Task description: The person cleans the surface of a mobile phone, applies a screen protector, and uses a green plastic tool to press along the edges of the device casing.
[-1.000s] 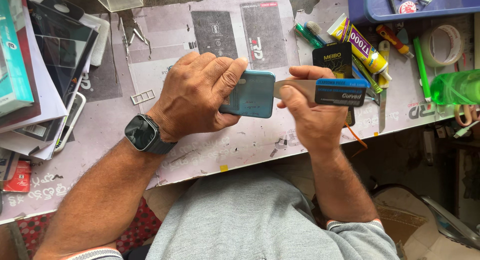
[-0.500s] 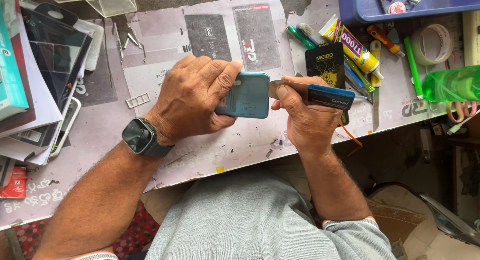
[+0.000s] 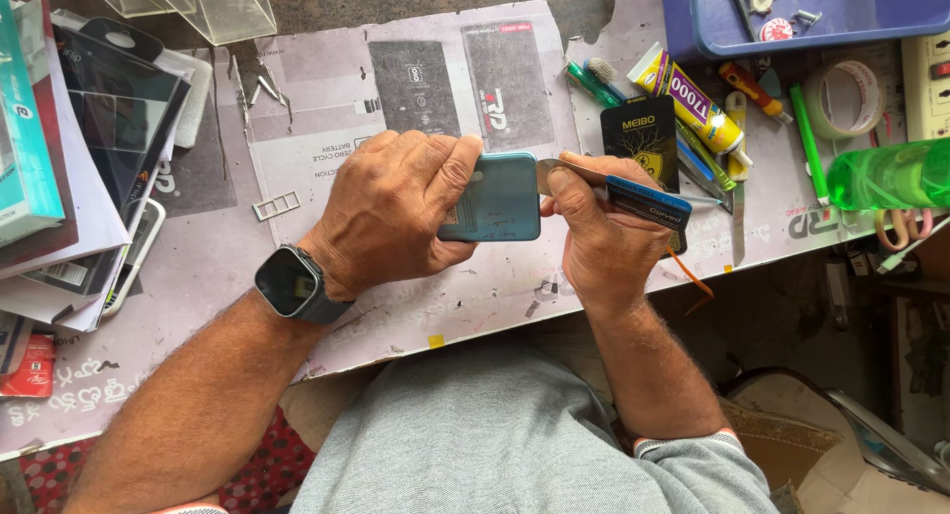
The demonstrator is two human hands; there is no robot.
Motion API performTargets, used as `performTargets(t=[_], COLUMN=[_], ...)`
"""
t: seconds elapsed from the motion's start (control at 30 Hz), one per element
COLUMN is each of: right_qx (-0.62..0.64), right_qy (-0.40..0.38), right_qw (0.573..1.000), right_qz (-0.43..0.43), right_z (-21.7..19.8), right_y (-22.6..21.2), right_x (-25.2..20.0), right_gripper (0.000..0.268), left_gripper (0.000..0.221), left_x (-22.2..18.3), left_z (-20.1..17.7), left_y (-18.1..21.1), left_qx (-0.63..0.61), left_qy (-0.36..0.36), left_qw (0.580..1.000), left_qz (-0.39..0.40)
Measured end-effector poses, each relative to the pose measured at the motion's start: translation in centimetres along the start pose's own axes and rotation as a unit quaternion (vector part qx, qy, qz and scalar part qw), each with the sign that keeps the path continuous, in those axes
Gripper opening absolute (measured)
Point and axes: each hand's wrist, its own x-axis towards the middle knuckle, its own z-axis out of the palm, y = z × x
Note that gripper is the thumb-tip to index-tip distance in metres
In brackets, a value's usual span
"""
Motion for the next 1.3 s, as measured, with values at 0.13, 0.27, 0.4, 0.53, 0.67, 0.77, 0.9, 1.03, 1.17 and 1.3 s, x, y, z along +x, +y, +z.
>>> performTargets(t=[0.13,0.27,0.4,0.53,0.67,0.77,0.9,1.03,1.17,1.3], right_qx=[-0.017,-0.052,-0.09,-0.13,-0.163,-0.172,-0.134,-0.11,-0.056,0.015], right_qy=[0.001,-0.004,-0.024,-0.073,-0.116,-0.125,-0.114,-0.087,-0.04,0.005], right_qw=[1.0,0.999,0.996,0.989,0.979,0.976,0.983,0.989,0.995,0.997], right_qz=[-0.007,-0.006,0.014,0.015,0.027,0.039,0.052,0.055,0.066,0.07], right_z=[-0.1,-0.2,-0.5,-0.9,-1.6,-1.9,-2.0,-1.8,-1.4,-1.1], right_y=[-0.3,-0.9,-2.0,-3.0,-3.5,-3.3,-2.8,-1.9,-0.5,1.0], right_x=[0.1,0.1,0.6,1.4,2.0,2.2,2.0,1.6,1.2,1.4], right_gripper=[0.013,0.012,0.012,0.011,0.013,0.012,0.011,0.014,0.011,0.009], left_gripper=[0.074,0.075,0.081,0.082,0.084,0.082,0.082,0.083,0.076,0.083], left_x=[0.0,0.0,0.1,0.2,0.2,0.2,0.2,0.3,0.4,0.6], left_z=[0.3,0.4,0.2,0.3,0.3,0.4,0.2,0.2,0.3,0.0], left_y=[0.0,0.2,0.3,0.4,0.3,0.3,0.2,0.3,0.2,-0.2], left_qx=[-0.001,0.006,0.011,0.006,-0.006,0.004,0.001,0.004,0.04,0.037], left_qy=[0.0,0.002,-0.016,-0.029,-0.049,-0.043,-0.047,-0.06,-0.063,-0.063], left_qw=[1.0,1.0,0.999,0.999,0.998,0.998,0.998,0.998,0.997,0.997], left_qz=[0.013,0.021,0.026,0.031,0.038,0.039,0.04,0.024,0.022,0.016])
